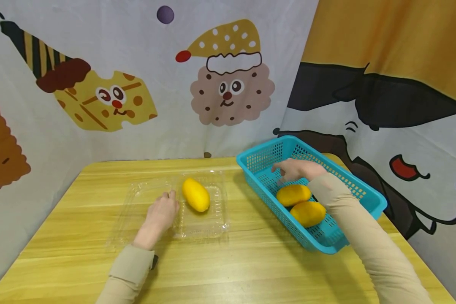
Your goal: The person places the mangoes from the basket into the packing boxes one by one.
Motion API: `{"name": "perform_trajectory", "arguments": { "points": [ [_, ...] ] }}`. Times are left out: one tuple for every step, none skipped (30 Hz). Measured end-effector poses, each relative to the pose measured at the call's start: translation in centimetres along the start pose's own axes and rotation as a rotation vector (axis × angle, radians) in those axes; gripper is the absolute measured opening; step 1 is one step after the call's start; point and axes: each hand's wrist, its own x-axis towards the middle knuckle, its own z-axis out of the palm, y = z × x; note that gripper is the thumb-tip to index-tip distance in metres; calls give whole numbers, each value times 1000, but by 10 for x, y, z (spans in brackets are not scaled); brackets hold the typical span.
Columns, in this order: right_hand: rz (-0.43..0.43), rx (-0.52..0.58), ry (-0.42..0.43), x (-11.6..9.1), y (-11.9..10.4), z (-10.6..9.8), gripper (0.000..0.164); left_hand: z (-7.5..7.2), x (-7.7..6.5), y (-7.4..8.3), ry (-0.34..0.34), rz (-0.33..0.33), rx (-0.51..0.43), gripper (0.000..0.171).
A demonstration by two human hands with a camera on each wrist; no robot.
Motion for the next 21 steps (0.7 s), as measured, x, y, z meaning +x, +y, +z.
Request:
{"name": "perform_trajectory", "arguments": {
  "points": [
    [14, 2, -24, 0, 3, 3, 49, 0, 0, 0, -2, -1, 1, 41],
    [21, 3, -47, 0, 5, 6, 51, 0, 0, 0, -2, -1, 3, 40],
    [29, 10, -70, 0, 7, 9, 53, 0, 0, 0, -2, -2, 4, 41],
    [29, 11, -91, 1, 9, 12, 55, 0, 0, 0, -3, -2, 5, 41],
    [34, 18, -110, 1, 11, 14, 58, 0, 0, 0, -4, -2, 6, 41],
    [39, 28, -128, 2, 12, 16, 60, 0, 0, 0, -4, -2, 7, 41],
    [44, 33, -140, 2, 13, 18, 62, -1, 0, 0, -5, -3, 6, 41],
    [49, 42, -150, 3, 14, 19, 64, -1, 0, 0, -4, -3, 7, 41],
    [55, 53, -158, 3, 15, 19, 65, 0, 0, 0, -5, -4, 7, 41],
    [61, 59, -165, 3, 15, 20, 66, 0, 0, 0, -6, -5, 8, 41],
    [72, 71, -174, 3, 15, 20, 67, 0, 0, 0, -7, -6, 7, 41],
    [79, 76, -182, 3, 16, 21, 67, 0, 0, 0, -8, -7, 7, 42],
    [86, 80, -191, 2, 15, 21, 67, 0, 0, 0, -9, -8, 7, 42],
    [92, 80, -197, 2, 15, 22, 68, 0, 0, 0, -9, -8, 7, 42],
    [100, 76, -201, 2, 16, 23, 68, 0, 0, 0, -8, -8, 7, 42],
    [115, 69, -205, 1, 16, 24, 69, 0, 0, 0, -6, -7, 7, 43],
    [130, 59, -206, 1, 15, 26, 71, 0, 0, 0, -4, -7, 6, 42],
    [148, 52, -205, 0, 16, 28, 71, 0, 0, 0, -3, -6, 7, 42],
    [169, 49, -203, -1, 16, 30, 74, 0, 0, 0, -2, -5, 6, 42],
    [186, 44, -202, -1, 16, 32, 73, 0, 0, 0, -2, -4, 6, 42],
    [199, 45, -202, -1, 16, 34, 72, 0, 0, 0, -1, -2, 7, 42]
  ]
}}
